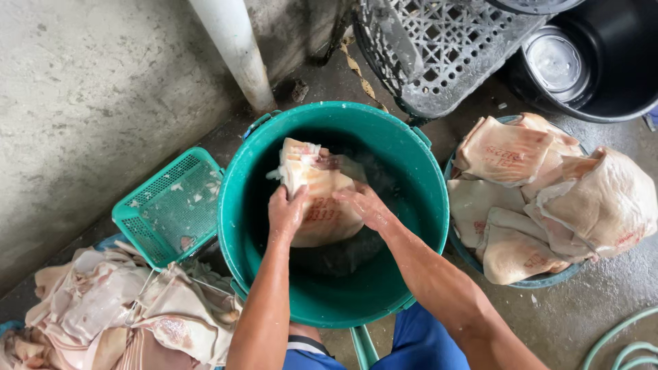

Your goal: The person washes sheets of animal skin by hand in a bucket of water and then transfers them to a larger basin.

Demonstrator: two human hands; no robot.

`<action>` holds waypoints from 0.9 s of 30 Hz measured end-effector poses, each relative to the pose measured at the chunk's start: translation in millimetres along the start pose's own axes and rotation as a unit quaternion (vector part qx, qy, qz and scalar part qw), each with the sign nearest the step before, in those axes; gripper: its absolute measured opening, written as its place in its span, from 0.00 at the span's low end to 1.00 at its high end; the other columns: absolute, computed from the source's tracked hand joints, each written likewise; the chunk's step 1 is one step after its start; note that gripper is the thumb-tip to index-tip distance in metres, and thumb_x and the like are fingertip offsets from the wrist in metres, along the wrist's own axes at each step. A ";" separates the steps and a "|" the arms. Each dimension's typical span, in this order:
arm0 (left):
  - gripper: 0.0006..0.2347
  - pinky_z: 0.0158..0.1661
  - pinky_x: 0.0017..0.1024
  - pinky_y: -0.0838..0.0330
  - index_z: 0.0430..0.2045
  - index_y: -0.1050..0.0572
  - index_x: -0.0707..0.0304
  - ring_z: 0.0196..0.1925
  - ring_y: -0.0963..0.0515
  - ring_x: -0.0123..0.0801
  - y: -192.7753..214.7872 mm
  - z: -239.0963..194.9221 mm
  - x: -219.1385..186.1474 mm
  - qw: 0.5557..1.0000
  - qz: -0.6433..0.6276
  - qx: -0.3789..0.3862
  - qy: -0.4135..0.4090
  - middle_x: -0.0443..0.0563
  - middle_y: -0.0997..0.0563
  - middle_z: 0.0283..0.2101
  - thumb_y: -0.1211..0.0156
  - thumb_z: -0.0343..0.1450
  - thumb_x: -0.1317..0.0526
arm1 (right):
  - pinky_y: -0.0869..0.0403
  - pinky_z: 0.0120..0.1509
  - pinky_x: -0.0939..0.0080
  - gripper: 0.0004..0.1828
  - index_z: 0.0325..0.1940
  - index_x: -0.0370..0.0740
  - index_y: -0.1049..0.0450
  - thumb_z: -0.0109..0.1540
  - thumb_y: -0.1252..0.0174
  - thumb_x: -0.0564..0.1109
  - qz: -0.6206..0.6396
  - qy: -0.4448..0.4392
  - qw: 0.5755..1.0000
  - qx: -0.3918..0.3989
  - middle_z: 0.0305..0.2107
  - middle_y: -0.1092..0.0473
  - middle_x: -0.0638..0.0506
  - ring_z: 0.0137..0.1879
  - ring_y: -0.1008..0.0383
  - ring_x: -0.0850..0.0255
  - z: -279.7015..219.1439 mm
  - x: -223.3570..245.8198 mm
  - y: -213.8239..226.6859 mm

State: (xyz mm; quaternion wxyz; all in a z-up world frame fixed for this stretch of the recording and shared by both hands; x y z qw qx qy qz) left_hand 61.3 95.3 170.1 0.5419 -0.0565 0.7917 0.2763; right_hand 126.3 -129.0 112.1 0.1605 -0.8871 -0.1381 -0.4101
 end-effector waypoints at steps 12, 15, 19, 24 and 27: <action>0.15 0.44 0.52 0.27 0.30 0.25 0.68 0.44 0.21 0.63 -20.5 1.1 7.9 0.979 0.189 0.060 -0.045 0.68 0.18 0.37 0.36 0.67 0.51 | 0.35 0.68 0.55 0.20 0.55 0.42 0.24 0.61 0.45 0.51 0.148 -0.064 0.986 -0.044 0.56 0.28 0.49 0.63 0.31 0.57 7.9 -25.7 -34.7; 0.16 0.44 0.52 0.27 0.32 0.25 0.68 0.43 0.21 0.63 -12.4 5.0 13.1 0.982 0.184 0.037 -0.023 0.67 0.19 0.39 0.37 0.68 0.51 | 0.30 0.62 0.52 0.21 0.52 0.38 0.25 0.56 0.42 0.48 0.189 -0.122 0.972 -0.068 0.50 0.27 0.46 0.57 0.28 0.53 -9.6 1.5 -45.6; 0.16 0.44 0.52 0.27 0.33 0.23 0.67 0.44 0.21 0.63 -18.1 12.9 12.5 0.985 0.165 0.038 -0.029 0.68 0.19 0.39 0.35 0.67 0.50 | 0.29 0.58 0.59 0.21 0.49 0.38 0.28 0.52 0.41 0.43 0.119 0.014 0.992 -0.036 0.44 0.27 0.51 0.53 0.28 0.60 -18.1 29.7 -40.5; 0.16 0.44 0.50 0.27 0.31 0.23 0.67 0.43 0.20 0.62 -21.1 12.7 6.7 0.989 0.137 0.052 -0.028 0.67 0.18 0.39 0.35 0.66 0.50 | 0.29 0.52 0.60 0.18 0.46 0.36 0.29 0.51 0.40 0.35 0.089 0.001 0.996 -0.026 0.38 0.29 0.50 0.47 0.30 0.60 -20.3 27.7 -36.7; 0.17 0.43 0.50 0.27 0.30 0.24 0.69 0.44 0.20 0.62 -17.3 12.5 -1.0 0.988 0.145 0.053 -0.029 0.67 0.18 0.39 0.35 0.67 0.50 | 0.29 0.52 0.59 0.19 0.46 0.33 0.27 0.50 0.41 0.32 0.106 -0.009 0.994 0.001 0.39 0.29 0.49 0.47 0.30 0.59 -24.1 34.7 -37.9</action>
Point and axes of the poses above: each hand's wrist, its own z-axis towards the middle knuckle, its own y-axis out of the back of the hand, x = y × z, the point moved 3 cm from there along z, towards the middle knuckle
